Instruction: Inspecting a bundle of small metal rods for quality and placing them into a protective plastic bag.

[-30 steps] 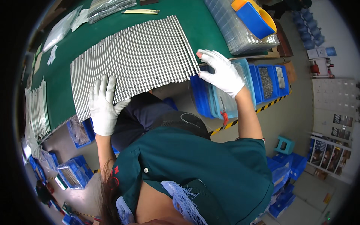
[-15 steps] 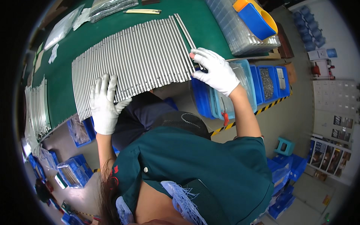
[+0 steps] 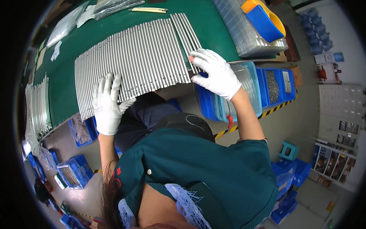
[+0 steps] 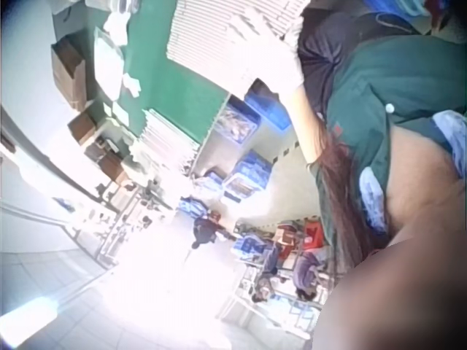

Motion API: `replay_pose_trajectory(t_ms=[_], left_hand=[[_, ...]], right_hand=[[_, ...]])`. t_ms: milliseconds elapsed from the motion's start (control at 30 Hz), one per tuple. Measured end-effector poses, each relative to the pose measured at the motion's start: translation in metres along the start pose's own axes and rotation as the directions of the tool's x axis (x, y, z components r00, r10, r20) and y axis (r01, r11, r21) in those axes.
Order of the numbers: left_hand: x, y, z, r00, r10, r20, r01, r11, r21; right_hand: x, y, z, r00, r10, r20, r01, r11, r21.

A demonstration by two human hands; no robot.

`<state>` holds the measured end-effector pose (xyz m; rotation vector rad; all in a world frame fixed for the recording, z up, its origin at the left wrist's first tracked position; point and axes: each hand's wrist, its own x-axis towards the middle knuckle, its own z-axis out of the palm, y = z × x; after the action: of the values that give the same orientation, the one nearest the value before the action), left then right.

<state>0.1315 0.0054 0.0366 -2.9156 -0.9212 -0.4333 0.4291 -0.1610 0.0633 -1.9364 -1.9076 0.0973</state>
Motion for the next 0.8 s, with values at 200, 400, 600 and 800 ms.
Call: replay_pose_trajectory(t_ms=[200, 400, 600, 800], left_hand=[[0.000, 0.001, -0.001, 1.000, -0.003, 0.001, 0.003, 1.000, 0.000], [-0.001, 0.001, 0.000, 0.999, -0.002, -0.032, 0.002, 1.000, -0.011], [0.000, 0.002, -0.001, 1.000, -0.001, -0.031, 0.000, 1.000, -0.008], [0.000, 0.002, -0.001, 1.000, -0.013, -0.025, 0.013, 1.000, -0.015]], right_hand=[[0.007, -0.009, 0.002, 0.998, -0.032, 0.055, 0.033, 0.999, -0.024], [0.011, -0.014, 0.006, 0.999, -0.021, 0.031, 0.019, 0.998, 0.068], [0.017, -0.015, 0.013, 0.989, -0.144, -0.036, 0.142, 0.989, -0.047], [0.021, -0.022, 0.016, 0.986, -0.164, -0.044, 0.165, 0.986, 0.024]])
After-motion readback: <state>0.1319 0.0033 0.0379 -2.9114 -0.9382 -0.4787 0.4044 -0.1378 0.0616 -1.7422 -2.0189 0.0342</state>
